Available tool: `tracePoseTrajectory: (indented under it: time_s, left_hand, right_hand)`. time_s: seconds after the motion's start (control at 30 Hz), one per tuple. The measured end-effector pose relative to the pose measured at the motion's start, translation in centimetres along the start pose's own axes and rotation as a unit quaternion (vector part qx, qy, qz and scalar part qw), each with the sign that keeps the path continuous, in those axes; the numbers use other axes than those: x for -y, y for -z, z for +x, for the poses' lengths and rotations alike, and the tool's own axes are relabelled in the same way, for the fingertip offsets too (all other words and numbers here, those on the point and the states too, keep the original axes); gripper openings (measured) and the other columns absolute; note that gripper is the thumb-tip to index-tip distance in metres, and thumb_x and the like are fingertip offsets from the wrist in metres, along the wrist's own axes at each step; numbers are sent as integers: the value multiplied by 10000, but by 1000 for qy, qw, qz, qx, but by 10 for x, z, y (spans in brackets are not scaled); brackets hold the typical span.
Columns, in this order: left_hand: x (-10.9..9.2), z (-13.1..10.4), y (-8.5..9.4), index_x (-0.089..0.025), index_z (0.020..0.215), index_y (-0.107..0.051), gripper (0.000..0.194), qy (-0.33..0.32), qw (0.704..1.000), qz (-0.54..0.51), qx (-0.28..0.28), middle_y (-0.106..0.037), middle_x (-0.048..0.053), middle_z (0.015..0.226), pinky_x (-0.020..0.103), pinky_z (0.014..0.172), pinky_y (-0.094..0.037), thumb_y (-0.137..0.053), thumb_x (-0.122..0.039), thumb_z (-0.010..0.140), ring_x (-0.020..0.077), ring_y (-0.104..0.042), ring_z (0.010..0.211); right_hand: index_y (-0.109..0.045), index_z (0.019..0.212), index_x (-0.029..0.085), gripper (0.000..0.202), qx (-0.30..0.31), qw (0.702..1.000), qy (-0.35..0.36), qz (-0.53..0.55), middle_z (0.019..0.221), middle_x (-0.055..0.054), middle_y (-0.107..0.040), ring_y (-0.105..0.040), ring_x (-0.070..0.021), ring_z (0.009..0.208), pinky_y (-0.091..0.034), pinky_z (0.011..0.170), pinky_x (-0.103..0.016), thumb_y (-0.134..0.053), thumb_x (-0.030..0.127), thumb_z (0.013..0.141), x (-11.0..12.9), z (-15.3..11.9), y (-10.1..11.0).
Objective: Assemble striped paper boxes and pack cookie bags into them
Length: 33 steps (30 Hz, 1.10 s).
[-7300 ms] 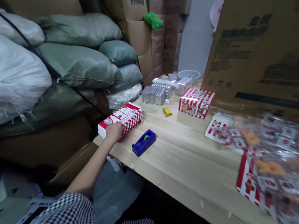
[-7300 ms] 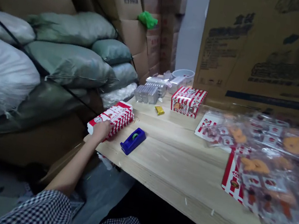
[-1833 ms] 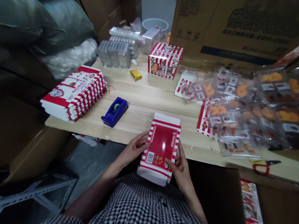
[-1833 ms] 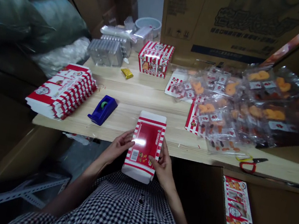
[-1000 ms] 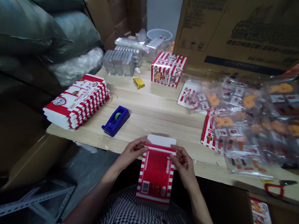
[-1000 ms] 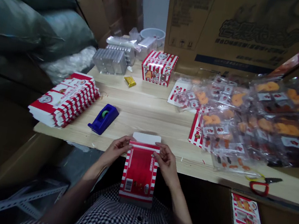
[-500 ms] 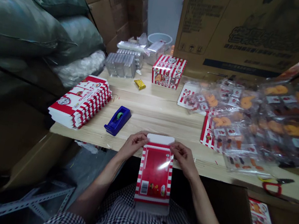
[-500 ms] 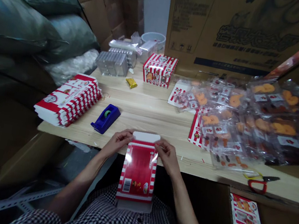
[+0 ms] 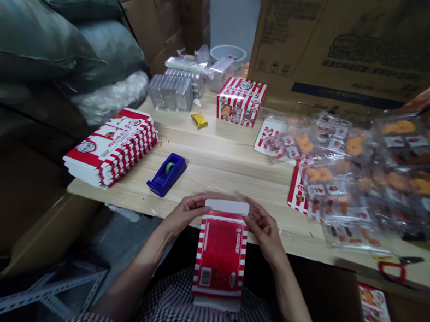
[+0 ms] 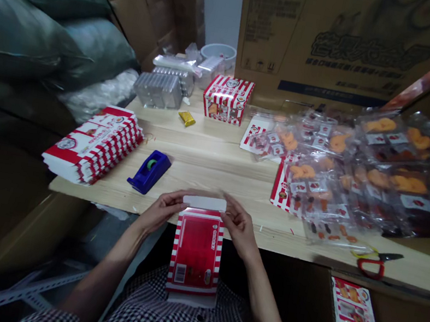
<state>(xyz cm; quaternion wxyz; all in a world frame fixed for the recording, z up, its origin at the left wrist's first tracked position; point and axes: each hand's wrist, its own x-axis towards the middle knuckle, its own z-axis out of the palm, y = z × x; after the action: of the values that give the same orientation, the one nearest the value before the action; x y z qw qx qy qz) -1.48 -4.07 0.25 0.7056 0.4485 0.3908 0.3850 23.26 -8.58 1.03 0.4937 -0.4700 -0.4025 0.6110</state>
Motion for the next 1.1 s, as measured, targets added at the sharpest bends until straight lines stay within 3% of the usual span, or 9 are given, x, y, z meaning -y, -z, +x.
tracePoseTrajectory:
  time_s: [0.1,0.23,0.33,0.43,0.6,0.7,0.8,0.97,1.1]
  left_hand:
    - [-1,-4,0,-186,1084,-766,272,-1,1000,12,25,-684,100,1233,342,1024,-434,-728,-253,823,249,-599,1187]
    - [3,-9,0,-191,1031,-786,225,1,999,18,42,-689,120,1264,419,1099,-385,-690,-291,854,284,-593,1233]
    - [3,-12,0,-194,1077,-777,271,11,996,53,70,-705,124,1242,441,1103,-387,-671,-338,875,285,-624,1195]
    - [2,-12,-5,-186,1021,-791,272,13,994,95,48,-753,116,1124,429,1056,-438,-663,-382,882,281,-665,1123]
    - [-7,-1,-13,-160,972,-789,263,15,991,107,81,-750,126,1131,394,988,-491,-714,-380,847,275,-685,1084]
    - [-13,5,-13,-174,1098,-759,331,24,984,124,125,-727,124,1198,369,967,-504,-744,-361,825,258,-685,1096]
    - [-13,11,-12,-176,1133,-748,373,31,980,140,137,-750,114,1142,354,907,-531,-759,-358,808,240,-714,1006]
    - [-11,18,-16,-154,1030,-785,332,16,986,137,97,-791,94,920,308,736,-549,-750,-395,804,210,-723,785]
    - [-14,23,-17,-149,980,-795,313,27,982,151,108,-790,81,860,286,687,-530,-763,-394,788,193,-706,726]
  right_hand:
    - [-723,1090,250,372,20,1000,-8,-16,1041,-60,-763,-703,-231,981,-534,900,-365,-765,479,800,-3,0,5]
    - [-751,862,236,252,20,999,8,-44,1044,-73,-771,-691,-257,1037,-507,959,-416,-746,484,814,-11,-2,11]
    - [-741,884,238,232,31,998,13,-52,1092,-75,-761,-684,-253,1069,-487,985,-424,-736,464,830,-12,-7,16]
    - [-721,898,230,233,58,996,5,-61,1141,-80,-744,-677,-248,1089,-482,987,-418,-723,457,846,-8,-11,17]
    - [-640,681,206,310,47,997,8,-65,1009,-71,-770,-698,-242,1033,-510,921,-385,-760,460,811,3,-3,14]
    - [-737,869,217,261,89,993,-6,-78,1061,-69,-769,-707,-234,1009,-521,916,-387,-788,456,778,7,4,17]
    - [-784,952,222,307,115,986,-14,-122,945,-60,-789,-722,-228,885,-542,838,-379,-752,486,798,8,9,22]
    - [-807,855,224,299,69,987,13,-143,794,-41,-781,-699,-211,714,-542,691,-334,-777,504,756,10,17,24]
    - [-794,802,221,279,56,989,9,-136,769,-34,-771,-688,-203,705,-542,667,-320,-790,494,741,9,15,20]
